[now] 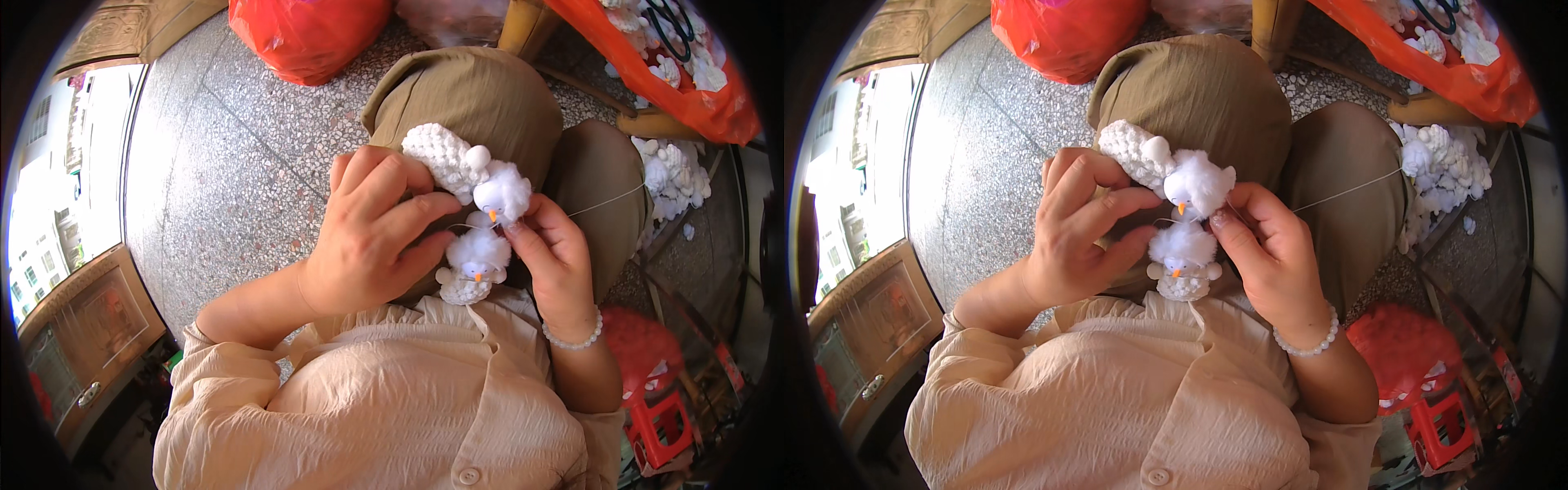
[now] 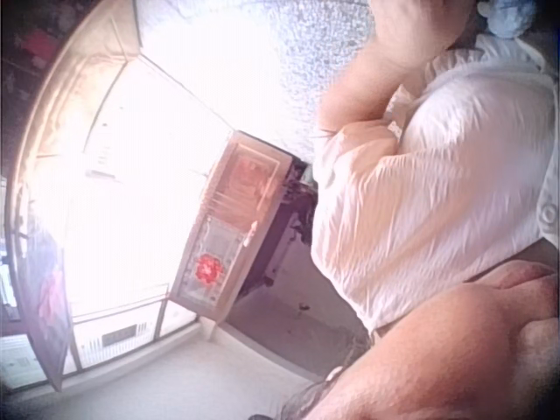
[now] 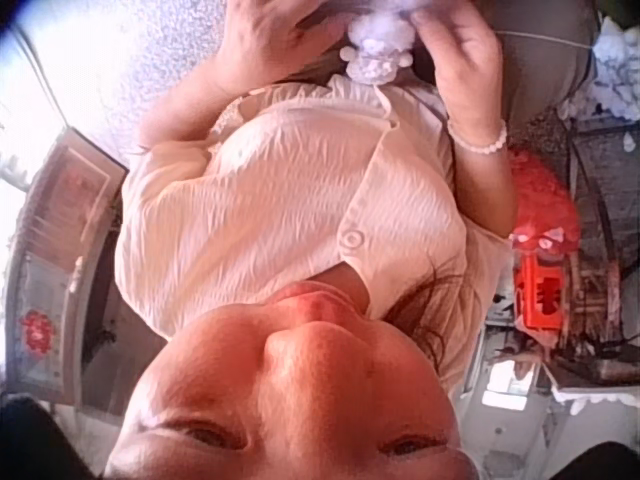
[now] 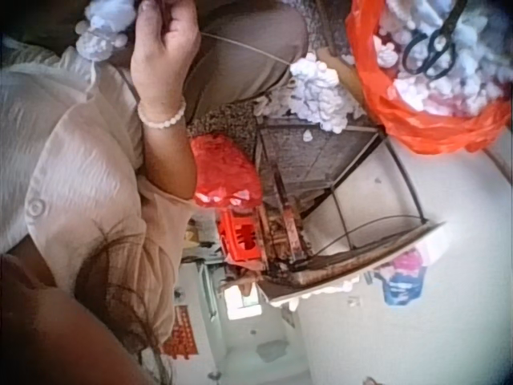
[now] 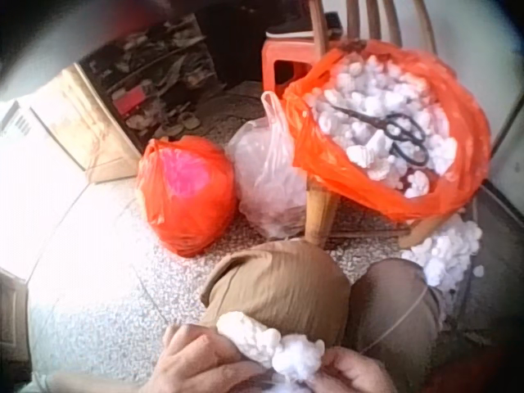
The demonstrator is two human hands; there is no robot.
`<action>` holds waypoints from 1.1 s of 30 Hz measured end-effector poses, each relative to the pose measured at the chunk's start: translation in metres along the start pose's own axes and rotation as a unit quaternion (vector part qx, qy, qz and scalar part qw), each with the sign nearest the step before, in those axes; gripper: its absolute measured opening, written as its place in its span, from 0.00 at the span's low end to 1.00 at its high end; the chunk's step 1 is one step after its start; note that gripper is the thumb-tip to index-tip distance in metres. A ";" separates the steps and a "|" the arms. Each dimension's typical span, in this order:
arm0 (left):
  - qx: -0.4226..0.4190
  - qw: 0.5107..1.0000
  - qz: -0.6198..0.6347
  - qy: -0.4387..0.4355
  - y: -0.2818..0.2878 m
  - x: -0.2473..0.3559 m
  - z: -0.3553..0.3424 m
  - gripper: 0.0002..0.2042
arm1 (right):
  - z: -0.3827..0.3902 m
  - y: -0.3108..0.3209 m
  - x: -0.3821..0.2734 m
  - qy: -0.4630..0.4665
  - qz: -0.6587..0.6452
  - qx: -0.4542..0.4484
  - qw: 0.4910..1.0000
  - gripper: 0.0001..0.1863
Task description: The person assembles small plush toys by tying strings onto plush pieces by hand and trimming the strings with scissors.
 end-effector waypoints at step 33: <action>0.081 0.779 0.622 0.007 0.060 0.002 -0.040 0.03 | 0.026 0.201 -0.088 0.255 0.287 0.317 0.867 0.24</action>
Point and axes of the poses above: each hand's wrist, its own z-axis away from the middle knuckle, its own y-axis out of the back of the hand, x = y × z, the point moved 1 cm from there along -z, towards the middle knuckle, and after that the axes turned 11 degrees about -x, right-handed, at the moved point
